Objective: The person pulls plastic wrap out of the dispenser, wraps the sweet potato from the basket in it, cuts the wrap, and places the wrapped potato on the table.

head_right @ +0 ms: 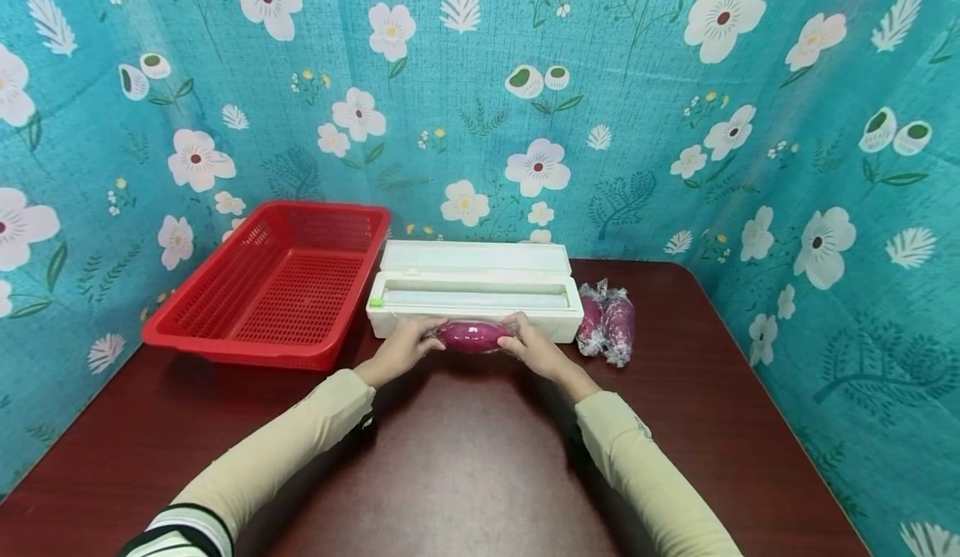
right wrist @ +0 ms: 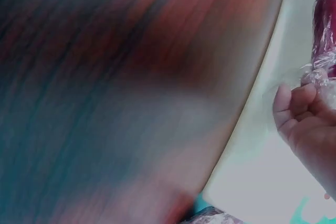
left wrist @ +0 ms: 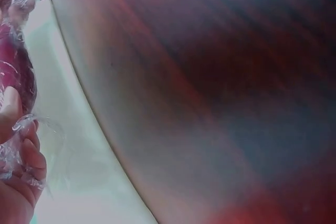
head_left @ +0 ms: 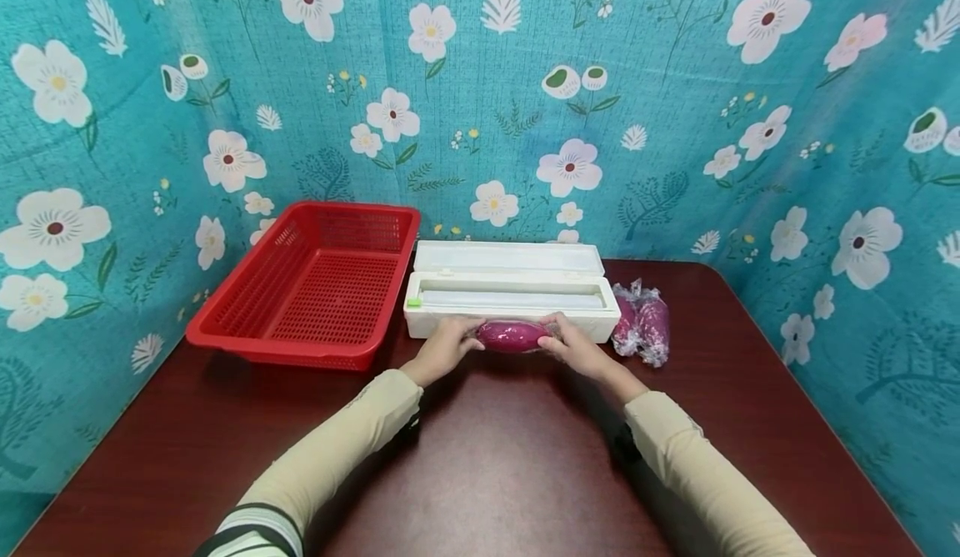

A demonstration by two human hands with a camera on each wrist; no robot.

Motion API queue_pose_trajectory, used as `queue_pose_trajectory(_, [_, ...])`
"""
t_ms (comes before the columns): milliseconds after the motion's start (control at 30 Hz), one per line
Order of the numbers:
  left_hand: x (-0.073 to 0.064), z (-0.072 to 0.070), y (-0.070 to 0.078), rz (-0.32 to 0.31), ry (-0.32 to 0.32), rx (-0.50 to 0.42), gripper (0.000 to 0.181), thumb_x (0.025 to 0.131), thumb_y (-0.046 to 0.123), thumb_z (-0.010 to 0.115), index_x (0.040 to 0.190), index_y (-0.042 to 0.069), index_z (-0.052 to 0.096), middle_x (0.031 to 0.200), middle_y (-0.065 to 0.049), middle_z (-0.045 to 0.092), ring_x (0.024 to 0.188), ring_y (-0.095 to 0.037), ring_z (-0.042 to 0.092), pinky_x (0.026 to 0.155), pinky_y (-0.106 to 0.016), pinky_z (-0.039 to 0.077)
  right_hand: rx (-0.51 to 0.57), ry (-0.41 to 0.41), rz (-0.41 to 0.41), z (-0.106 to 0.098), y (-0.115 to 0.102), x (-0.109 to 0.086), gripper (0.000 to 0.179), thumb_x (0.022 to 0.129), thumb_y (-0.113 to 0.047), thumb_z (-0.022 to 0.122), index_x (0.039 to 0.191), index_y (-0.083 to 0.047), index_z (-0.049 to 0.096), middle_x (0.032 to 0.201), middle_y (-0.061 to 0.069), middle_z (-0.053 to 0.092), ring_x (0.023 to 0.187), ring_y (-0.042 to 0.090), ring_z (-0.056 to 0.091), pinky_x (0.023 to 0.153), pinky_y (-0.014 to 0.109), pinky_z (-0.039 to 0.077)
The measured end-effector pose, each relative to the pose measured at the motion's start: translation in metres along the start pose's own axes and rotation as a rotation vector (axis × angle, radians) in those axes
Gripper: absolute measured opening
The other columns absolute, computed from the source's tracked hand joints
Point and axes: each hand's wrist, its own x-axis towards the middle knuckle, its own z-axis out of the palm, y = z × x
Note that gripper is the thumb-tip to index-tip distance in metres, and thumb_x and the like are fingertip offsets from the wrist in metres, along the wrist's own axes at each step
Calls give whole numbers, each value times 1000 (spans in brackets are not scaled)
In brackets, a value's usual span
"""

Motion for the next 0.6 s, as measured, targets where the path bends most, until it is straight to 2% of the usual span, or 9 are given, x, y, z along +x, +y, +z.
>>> queue_pose_trajectory(133, [1,-2,-1,-38,-42,-71,32,77,11,66,107,-2,63,76,-9,63,62,-10,54,59,-22,45,37,30,-14,-2,-17,-5,25,89,-2,52,109,8,40,65,5,47,55,14,42,49,23,35])
queue_pose_trajectory(267, [2,-4,-1,-74,-57,-159,29,80,10,63,108,0,63,56,-3,52,49,-4,43,51,-19,39,-66,78,-105,-5,-29,-9,34,79,2,64,108,11,49,73,11,54,63,17,46,56,25,39])
queue_pose_trajectory(400, [4,-3,-3,-37,-19,-147,27,81,12,62,106,3,64,56,3,46,53,-5,43,57,-21,40,-121,143,-191,-5,-18,-6,29,75,6,65,102,12,56,63,13,52,53,22,46,49,24,39])
queue_pose_trajectory(500, [4,-1,-4,-12,20,-119,28,80,14,62,106,3,65,59,4,46,59,-7,45,61,-22,40,-121,186,-234,-4,-1,-2,24,75,7,64,98,12,59,56,10,50,47,23,46,44,23,38])
queue_pose_trajectory(600, [3,1,-4,-18,46,-113,32,78,14,63,107,1,64,60,2,48,58,-7,45,60,-21,41,-141,216,-252,-3,11,1,25,74,3,66,99,9,61,56,5,52,47,20,48,44,22,39])
